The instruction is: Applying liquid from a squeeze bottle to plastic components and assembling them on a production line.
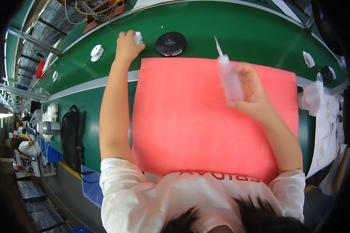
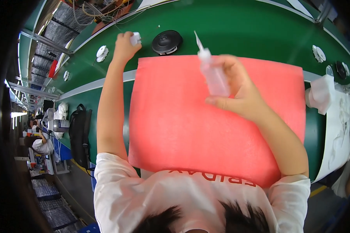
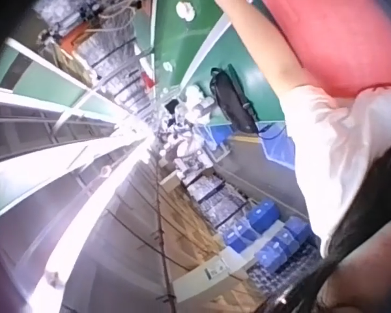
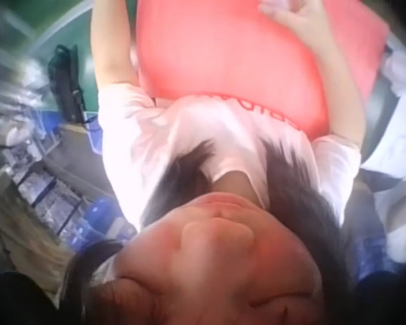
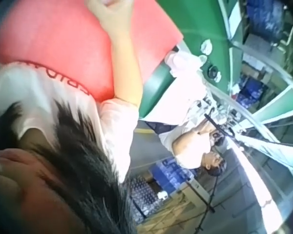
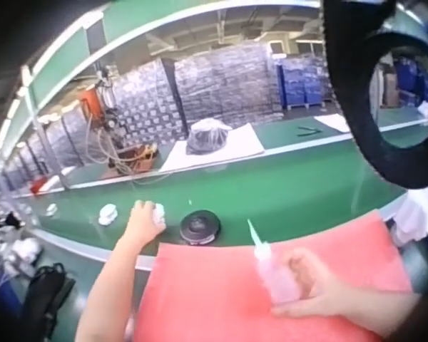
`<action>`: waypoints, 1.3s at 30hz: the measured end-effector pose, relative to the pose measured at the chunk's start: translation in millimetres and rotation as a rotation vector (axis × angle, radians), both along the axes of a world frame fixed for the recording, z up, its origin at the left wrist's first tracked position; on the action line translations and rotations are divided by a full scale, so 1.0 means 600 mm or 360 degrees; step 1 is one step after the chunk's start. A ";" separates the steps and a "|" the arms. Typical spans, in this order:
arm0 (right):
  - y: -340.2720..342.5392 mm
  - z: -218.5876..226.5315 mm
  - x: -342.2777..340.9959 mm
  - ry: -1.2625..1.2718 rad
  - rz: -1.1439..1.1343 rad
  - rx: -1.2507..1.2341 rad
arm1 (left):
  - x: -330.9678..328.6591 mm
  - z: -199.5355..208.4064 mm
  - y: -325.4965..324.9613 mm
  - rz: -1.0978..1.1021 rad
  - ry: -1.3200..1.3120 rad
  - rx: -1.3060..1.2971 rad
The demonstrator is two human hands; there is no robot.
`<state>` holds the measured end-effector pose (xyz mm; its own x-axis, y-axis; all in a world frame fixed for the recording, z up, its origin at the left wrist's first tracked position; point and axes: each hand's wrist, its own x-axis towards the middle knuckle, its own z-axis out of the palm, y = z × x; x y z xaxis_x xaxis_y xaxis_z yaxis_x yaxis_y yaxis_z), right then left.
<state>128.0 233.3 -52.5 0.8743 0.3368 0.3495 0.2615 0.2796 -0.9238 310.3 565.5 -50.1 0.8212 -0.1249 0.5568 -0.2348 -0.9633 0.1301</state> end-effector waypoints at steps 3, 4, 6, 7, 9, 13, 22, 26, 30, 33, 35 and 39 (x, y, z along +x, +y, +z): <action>-0.002 -0.059 0.018 -0.0441 -0.0019 -0.0395 | 0.022 -0.047 0.022 -0.0045 0.0033 -0.0117; 0.002 -0.066 0.018 -0.0463 -0.0021 -0.0394 | 0.017 -0.060 0.017 -0.0074 -0.0172 -0.0110; 0.007 -0.072 0.015 -0.0046 0.0136 -0.0380 | -0.027 -0.058 -0.021 -0.0124 -0.0201 -0.0173; 0.005 -0.066 0.016 -0.0053 0.0121 -0.0379 | -0.062 -0.052 -0.042 -0.0189 -0.0151 -0.0229; -0.002 -0.049 0.018 0.0116 0.0232 -0.0577 | -0.138 -0.058 -0.070 -0.0362 0.0134 -0.0022; -0.013 0.002 -0.010 -0.0116 0.0000 -0.0614 | -0.223 -0.073 -0.088 -0.0455 0.0238 0.0278; -0.100 0.123 -0.210 -0.0622 0.0252 -0.0326 | -0.273 -0.093 -0.017 -0.0033 0.0236 0.0293; -0.078 0.151 -0.261 -0.0684 0.0244 -0.0277 | -0.291 -0.070 -0.062 0.0410 0.0337 0.0087; -0.063 0.163 -0.264 -0.0804 0.0369 -0.0181 | -0.302 -0.072 -0.044 0.0582 0.0431 -0.0106; -0.055 0.164 -0.284 -0.0885 0.0507 -0.0082 | -0.310 -0.074 -0.019 0.0666 0.0591 -0.0241; -0.061 0.161 -0.290 -0.0915 0.0588 -0.0013 | -0.323 -0.070 -0.013 0.0696 0.0613 -0.0236; -0.074 0.154 -0.305 -0.0942 0.0690 0.0125 | -0.362 -0.046 -0.003 0.0728 0.0782 -0.0261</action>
<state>-55.2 188.9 40.0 0.3258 0.5640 0.7588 0.5608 0.5308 -0.6354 93.2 563.8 -77.5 0.9333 0.3479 0.0890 0.3136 -0.9104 0.2699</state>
